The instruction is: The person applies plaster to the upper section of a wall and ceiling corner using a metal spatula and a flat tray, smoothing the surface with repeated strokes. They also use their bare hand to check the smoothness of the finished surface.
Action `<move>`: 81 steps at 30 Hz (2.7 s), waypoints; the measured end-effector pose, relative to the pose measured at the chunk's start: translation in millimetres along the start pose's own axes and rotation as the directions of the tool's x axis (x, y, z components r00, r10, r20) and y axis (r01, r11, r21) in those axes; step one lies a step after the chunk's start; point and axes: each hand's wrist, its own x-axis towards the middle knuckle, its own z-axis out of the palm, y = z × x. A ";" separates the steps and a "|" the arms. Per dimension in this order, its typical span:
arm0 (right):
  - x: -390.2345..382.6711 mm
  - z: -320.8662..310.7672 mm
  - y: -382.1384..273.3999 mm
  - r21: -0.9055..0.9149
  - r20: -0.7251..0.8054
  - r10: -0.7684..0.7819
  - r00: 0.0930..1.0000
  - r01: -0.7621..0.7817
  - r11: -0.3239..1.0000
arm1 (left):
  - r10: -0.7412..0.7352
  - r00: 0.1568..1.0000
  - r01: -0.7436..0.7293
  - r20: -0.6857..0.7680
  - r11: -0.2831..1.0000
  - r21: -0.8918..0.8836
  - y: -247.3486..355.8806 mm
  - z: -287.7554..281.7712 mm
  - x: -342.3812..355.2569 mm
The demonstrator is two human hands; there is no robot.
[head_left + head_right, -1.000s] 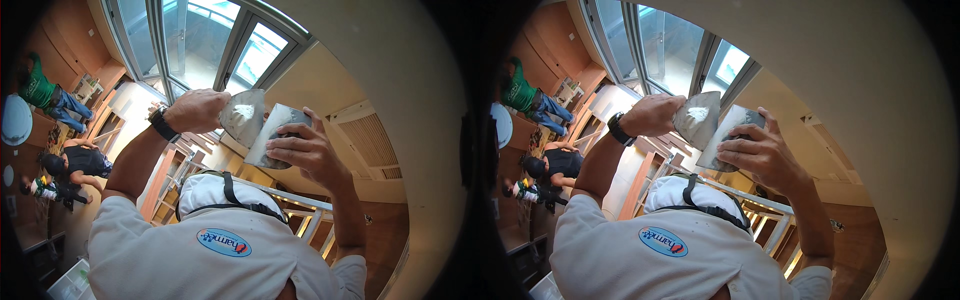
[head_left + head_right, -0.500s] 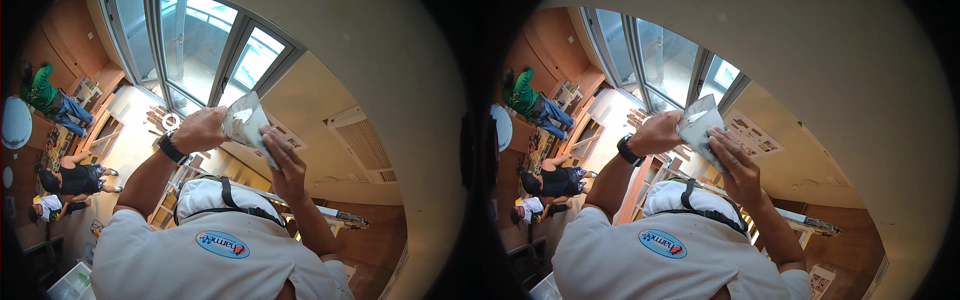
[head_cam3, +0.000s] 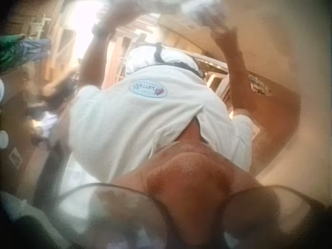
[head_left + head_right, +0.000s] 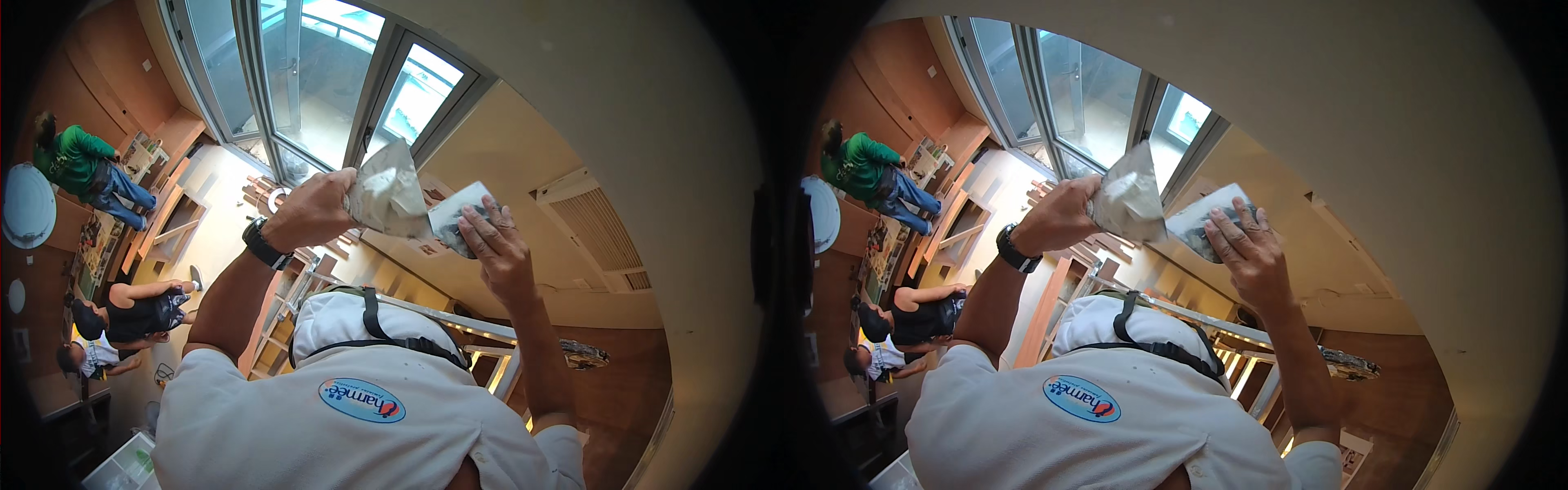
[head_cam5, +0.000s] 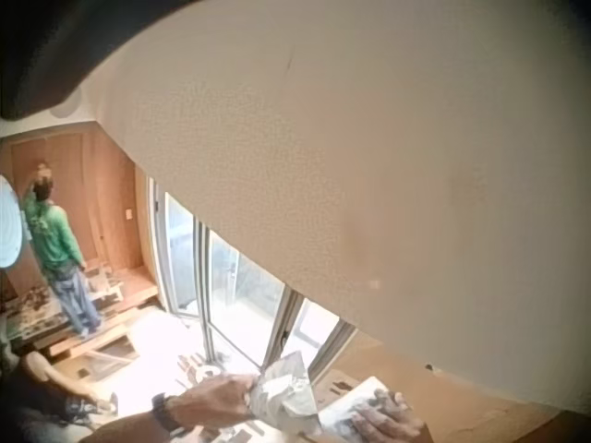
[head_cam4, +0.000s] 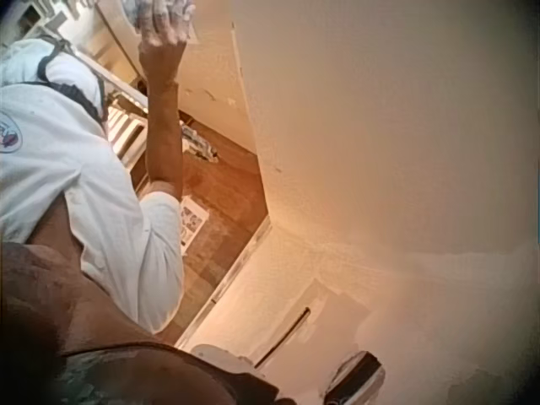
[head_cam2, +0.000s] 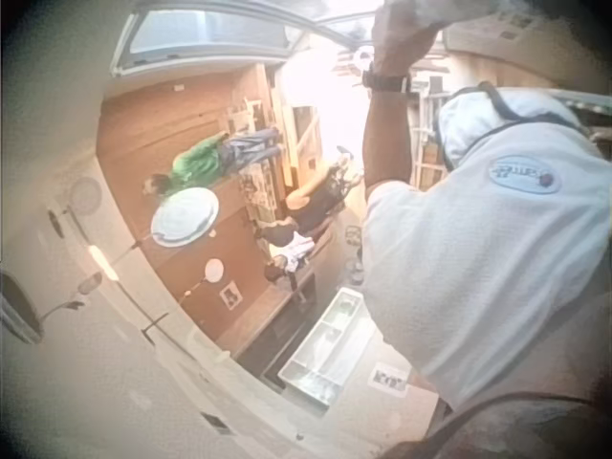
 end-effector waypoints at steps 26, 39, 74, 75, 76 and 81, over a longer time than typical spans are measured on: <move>17.8 25.2 13.9 0.966 0.016 0.749 0.663 -0.204 0.161 | 0.110 0.991 -0.129 0.071 0.907 0.400 7.4 1.3 0.8; 38.5 -48.2 -31.6 0.166 0.028 -0.115 0.993 0.109 0.980 | 0.184 0.941 -0.310 0.283 0.802 0.510 27.1 -38.0 22.1; 9.4 -232.7 -135.8 0.107 -0.831 -0.029 0.556 0.210 0.972 | 0.265 0.961 -0.272 0.083 0.839 0.472 -18.5 -3.6 49.8; 14.2 -243.2 -137.3 -0.079 -0.855 -0.156 0.495 0.172 0.982 | 0.266 0.959 -0.281 0.101 0.831 0.480 -16.0 -1.3 54.1; 16.4 -252.5 -138.7 -0.249 -0.813 -0.263 0.519 0.098 0.964 | 0.254 0.960 -0.281 0.122 0.832 0.478 -9.3 -1.0 55.5; 33.9 -305.2 -149.2 -0.843 -0.389 -0.517 0.763 -0.069 0.533 | 0.182 0.933 -0.310 0.311 0.846 0.434 -3.9 15.3 70.8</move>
